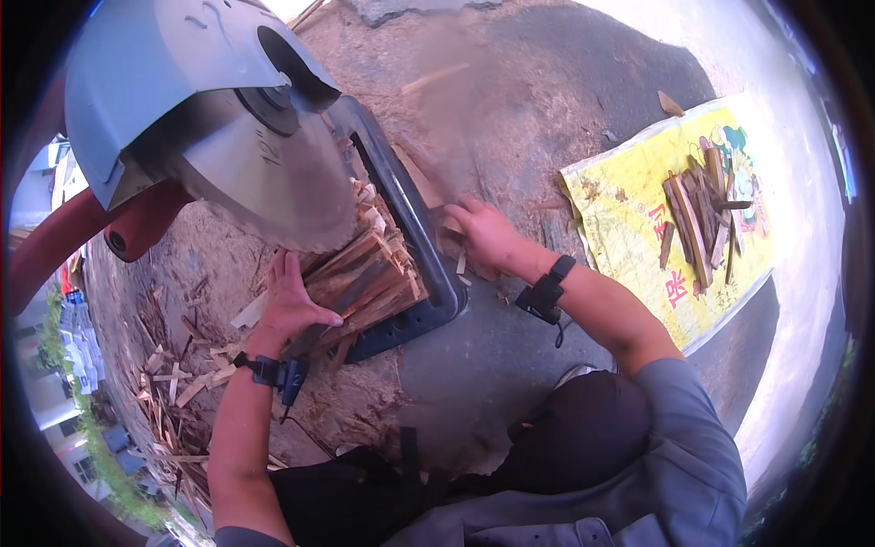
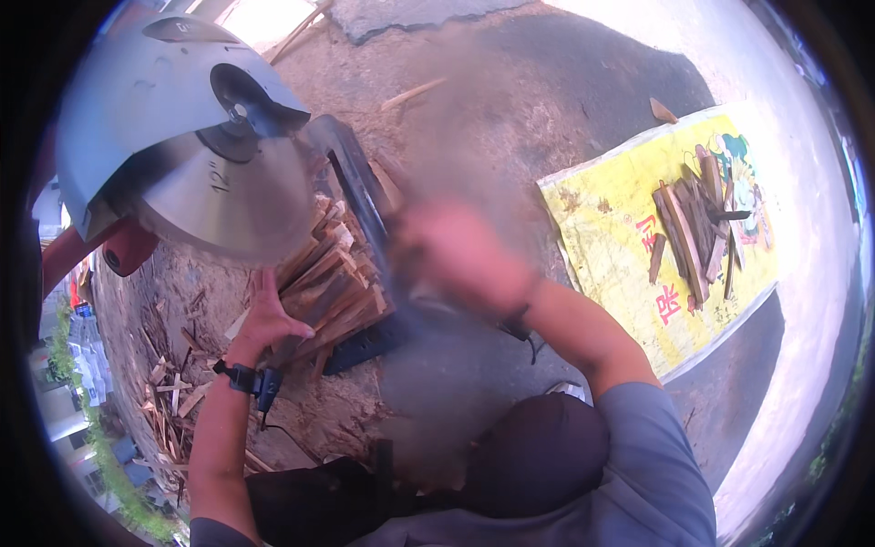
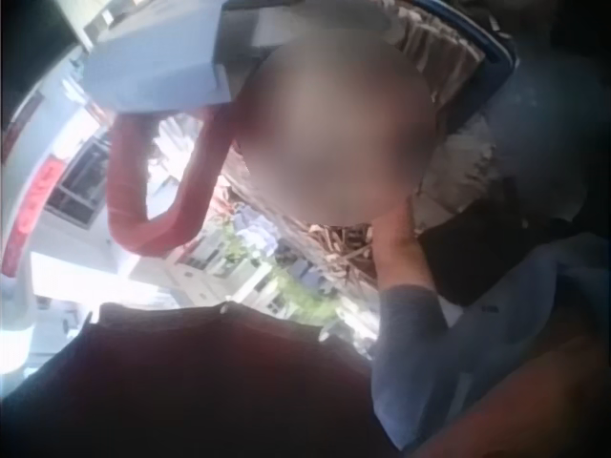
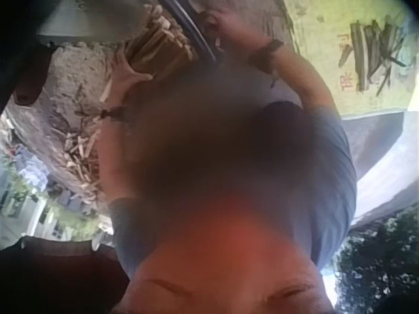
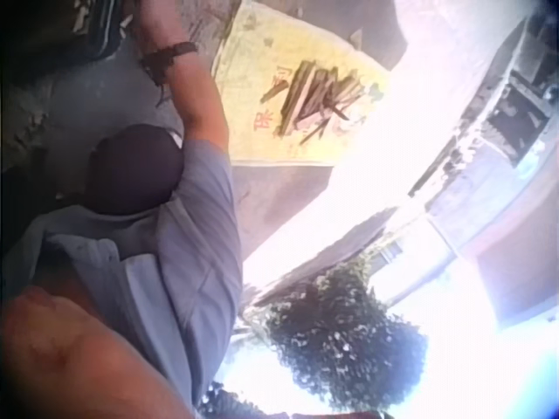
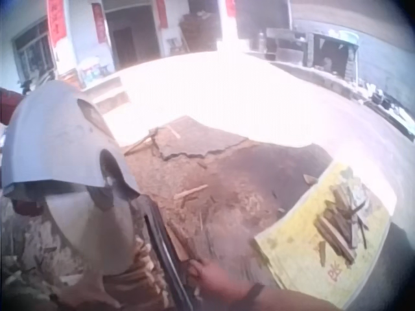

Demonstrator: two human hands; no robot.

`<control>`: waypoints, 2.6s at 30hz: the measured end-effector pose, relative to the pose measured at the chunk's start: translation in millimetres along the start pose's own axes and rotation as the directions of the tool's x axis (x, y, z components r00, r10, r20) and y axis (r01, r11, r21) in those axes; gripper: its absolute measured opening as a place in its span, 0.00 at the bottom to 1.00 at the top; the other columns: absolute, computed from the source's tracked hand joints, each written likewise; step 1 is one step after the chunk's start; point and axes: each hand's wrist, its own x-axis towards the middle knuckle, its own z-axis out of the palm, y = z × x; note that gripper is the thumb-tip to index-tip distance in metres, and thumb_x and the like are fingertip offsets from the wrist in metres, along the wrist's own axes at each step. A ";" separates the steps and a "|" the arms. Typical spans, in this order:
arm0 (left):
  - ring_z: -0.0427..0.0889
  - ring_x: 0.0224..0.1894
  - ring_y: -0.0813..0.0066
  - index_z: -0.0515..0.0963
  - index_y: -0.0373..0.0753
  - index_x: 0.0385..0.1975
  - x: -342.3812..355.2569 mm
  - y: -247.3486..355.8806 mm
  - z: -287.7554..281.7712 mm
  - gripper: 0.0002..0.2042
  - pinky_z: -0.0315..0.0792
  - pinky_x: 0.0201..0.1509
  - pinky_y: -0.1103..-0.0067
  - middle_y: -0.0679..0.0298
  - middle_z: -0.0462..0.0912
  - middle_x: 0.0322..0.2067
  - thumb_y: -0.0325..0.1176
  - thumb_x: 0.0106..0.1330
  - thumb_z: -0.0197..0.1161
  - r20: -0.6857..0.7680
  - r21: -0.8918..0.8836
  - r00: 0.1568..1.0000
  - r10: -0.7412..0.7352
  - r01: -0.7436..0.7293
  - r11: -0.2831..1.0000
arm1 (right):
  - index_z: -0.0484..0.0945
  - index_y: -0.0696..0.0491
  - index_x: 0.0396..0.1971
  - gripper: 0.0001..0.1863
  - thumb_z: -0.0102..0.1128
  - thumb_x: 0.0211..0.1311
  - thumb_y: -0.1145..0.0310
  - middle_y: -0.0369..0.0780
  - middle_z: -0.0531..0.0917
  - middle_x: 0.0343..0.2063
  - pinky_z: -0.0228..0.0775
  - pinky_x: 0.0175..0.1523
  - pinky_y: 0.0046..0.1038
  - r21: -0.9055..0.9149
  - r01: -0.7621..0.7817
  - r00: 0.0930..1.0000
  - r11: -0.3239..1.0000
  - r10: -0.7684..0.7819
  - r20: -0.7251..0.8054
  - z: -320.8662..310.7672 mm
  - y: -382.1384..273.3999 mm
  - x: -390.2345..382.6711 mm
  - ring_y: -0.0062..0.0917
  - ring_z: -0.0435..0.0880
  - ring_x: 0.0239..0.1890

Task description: The person gathers pieces of wood from a pile by hand, stacks them onto a miter saw, and uses the saw to cut the pieces into smaller sections.

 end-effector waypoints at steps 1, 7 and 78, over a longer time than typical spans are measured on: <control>0.46 0.69 0.45 0.48 0.39 0.67 0.6 0.4 0.6 0.66 0.44 0.73 0.60 0.47 0.51 0.66 0.44 0.20 0.81 -0.006 0.003 1.000 0.000 0.000 1.000 | 0.69 0.50 0.56 0.28 0.61 0.52 0.69 0.49 0.74 0.51 0.72 0.52 0.39 0.037 0.073 0.994 0.997 -0.070 -0.082 3.2 10.8 -6.7 0.47 0.76 0.50; 0.47 0.69 0.49 0.48 0.43 0.67 -4.3 -7.8 -2.6 0.66 0.44 0.73 0.60 0.50 0.51 0.66 0.43 0.18 0.81 -0.023 0.020 0.999 0.025 -0.025 0.999 | 0.71 0.57 0.55 0.27 0.59 0.50 0.76 0.50 0.83 0.37 0.75 0.48 0.32 0.096 -0.448 0.759 0.889 0.435 -0.484 -42.4 81.2 -89.9 0.39 0.84 0.41; 0.47 0.70 0.49 0.46 0.45 0.69 0.5 -8.1 -2.2 0.68 0.44 0.74 0.62 0.50 0.49 0.68 0.41 0.17 0.82 -0.029 -0.007 0.999 0.044 -0.044 0.999 | 0.73 0.53 0.42 0.20 0.65 0.49 0.62 0.49 0.79 0.39 0.76 0.44 0.42 -0.134 -0.308 0.947 0.942 0.317 0.048 9.9 -29.5 -14.0 0.45 0.81 0.42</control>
